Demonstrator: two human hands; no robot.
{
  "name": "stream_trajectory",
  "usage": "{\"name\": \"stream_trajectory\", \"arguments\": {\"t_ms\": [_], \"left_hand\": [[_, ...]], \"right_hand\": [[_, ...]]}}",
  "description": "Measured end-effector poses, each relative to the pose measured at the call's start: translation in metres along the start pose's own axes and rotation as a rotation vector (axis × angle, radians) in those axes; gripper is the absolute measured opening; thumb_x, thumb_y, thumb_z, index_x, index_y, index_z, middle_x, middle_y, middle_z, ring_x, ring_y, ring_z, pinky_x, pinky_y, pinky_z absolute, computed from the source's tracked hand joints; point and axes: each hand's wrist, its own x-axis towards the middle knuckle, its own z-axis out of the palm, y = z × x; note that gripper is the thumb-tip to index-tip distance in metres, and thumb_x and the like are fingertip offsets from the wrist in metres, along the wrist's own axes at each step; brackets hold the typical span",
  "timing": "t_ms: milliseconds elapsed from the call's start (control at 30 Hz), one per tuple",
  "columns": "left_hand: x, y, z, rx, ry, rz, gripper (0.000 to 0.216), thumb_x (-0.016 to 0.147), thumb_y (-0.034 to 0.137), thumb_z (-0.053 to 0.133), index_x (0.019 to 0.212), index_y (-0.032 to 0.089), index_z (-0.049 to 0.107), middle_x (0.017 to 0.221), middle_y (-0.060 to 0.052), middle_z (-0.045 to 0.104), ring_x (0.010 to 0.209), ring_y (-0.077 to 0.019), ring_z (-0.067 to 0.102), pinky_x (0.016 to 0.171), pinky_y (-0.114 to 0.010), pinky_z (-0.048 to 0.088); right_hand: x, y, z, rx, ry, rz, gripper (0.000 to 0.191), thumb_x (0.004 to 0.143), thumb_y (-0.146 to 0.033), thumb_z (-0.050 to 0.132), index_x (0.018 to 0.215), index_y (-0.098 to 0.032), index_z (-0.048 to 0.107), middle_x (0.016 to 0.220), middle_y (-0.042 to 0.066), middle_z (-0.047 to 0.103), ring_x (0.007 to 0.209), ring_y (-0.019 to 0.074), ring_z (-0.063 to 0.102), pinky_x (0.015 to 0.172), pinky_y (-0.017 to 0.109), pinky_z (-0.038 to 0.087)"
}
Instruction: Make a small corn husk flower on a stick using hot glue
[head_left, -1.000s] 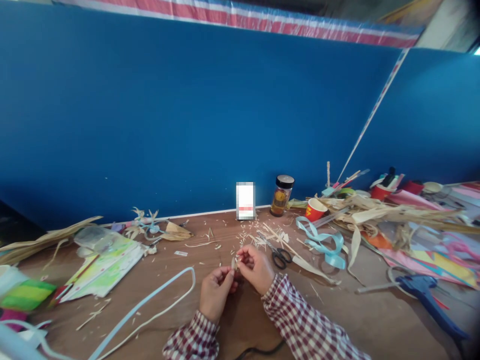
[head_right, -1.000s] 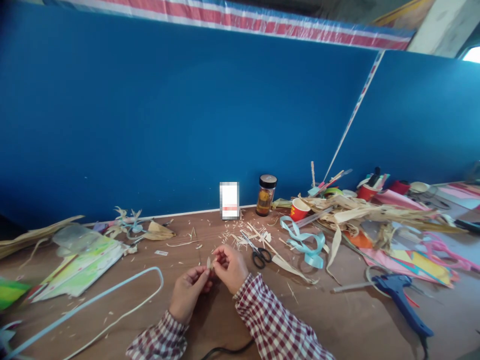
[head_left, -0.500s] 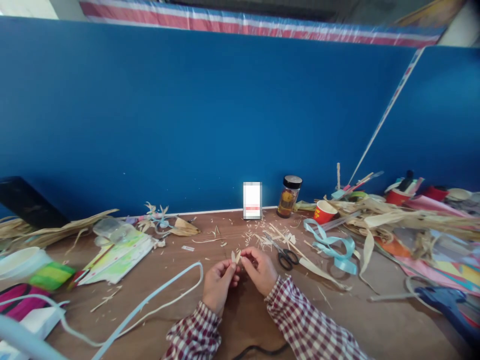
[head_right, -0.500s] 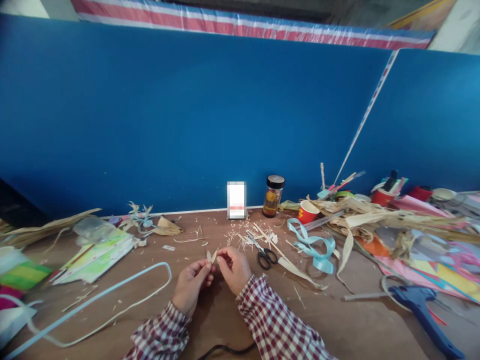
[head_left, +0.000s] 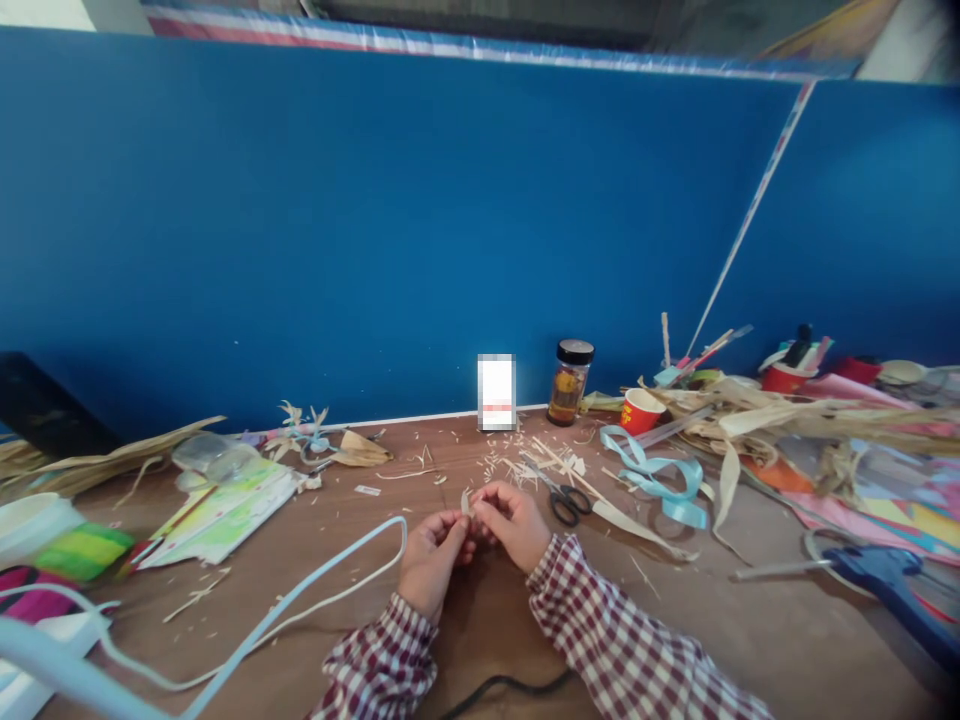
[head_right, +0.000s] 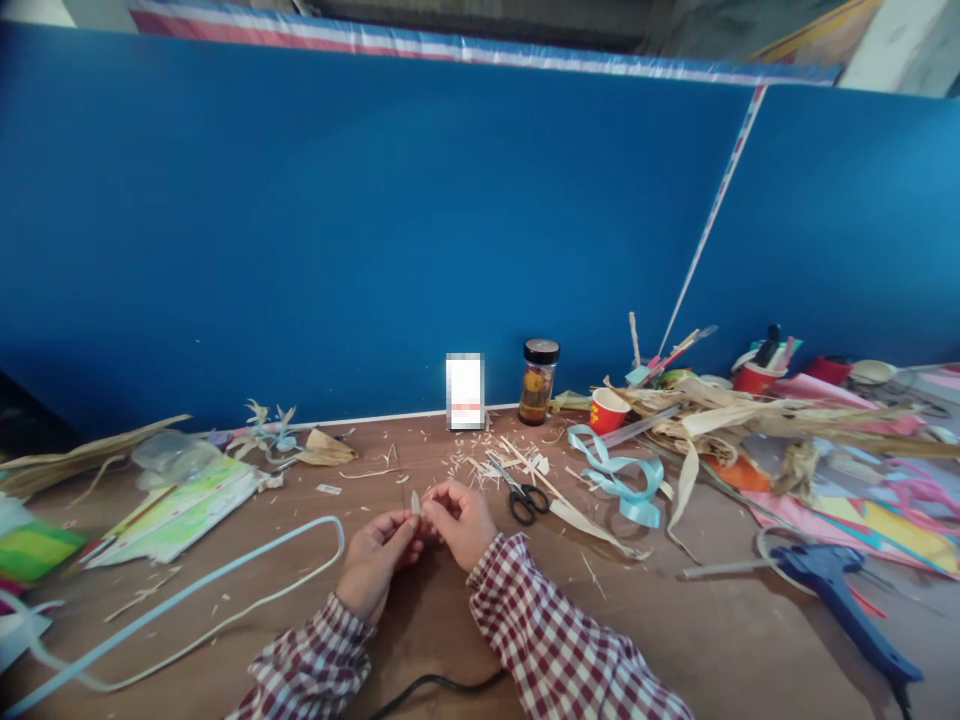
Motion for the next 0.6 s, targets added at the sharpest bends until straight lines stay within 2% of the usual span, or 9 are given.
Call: {"name": "stream_trajectory", "arguments": {"t_ms": [67,300,433,600], "left_hand": [[-0.0003,0.0011,-0.0003,-0.017,0.003,-0.005,0.030,0.058,0.034,0.069,0.076,0.012,0.061,0.063,-0.002,0.065,0.046,-0.0071,0.054,0.044,-0.017,0.043],[-0.0011,0.0035,-0.0003,-0.039,0.003,0.000,0.029,0.057,0.033,0.070,0.074,0.011,0.061,0.058,-0.001,0.064,0.045,-0.0068,0.054,0.043,-0.016,0.043],[-0.0030,0.0037,0.0016,-0.015,0.029,0.006,0.031,0.055,0.033,0.071,0.075,0.011,0.061,0.062,-0.003,0.066,0.045,-0.0078,0.055,0.044,-0.018,0.044],[-0.0025,0.0030,0.0018,-0.027,0.035,-0.005,0.030,0.056,0.034,0.070,0.075,0.013,0.062,0.062,-0.002,0.066,0.046,-0.0069,0.055,0.044,-0.017,0.044]], "right_hand": [[0.0007,0.0016,-0.0018,0.059,-0.009,0.042,0.021,0.075,-0.036,0.052,0.082,-0.016,0.055,0.061,-0.003,0.055,0.049,0.0070,0.050,0.043,0.018,0.039],[0.0032,0.0065,-0.0040,0.214,-0.029,0.112,0.027,0.070,-0.040,0.059,0.079,-0.015,0.055,0.068,0.000,0.060,0.057,0.0090,0.056,0.053,0.021,0.046],[0.0034,0.0064,-0.0025,0.157,0.010,0.097,0.024,0.069,-0.036,0.060,0.079,-0.015,0.054,0.063,-0.002,0.058,0.058,0.0102,0.057,0.053,0.022,0.046],[0.0022,0.0033,-0.0031,0.044,0.008,0.036,0.015,0.072,-0.025,0.054,0.084,-0.016,0.055,0.064,-0.002,0.057,0.058,0.0104,0.056,0.052,0.022,0.044]]}}
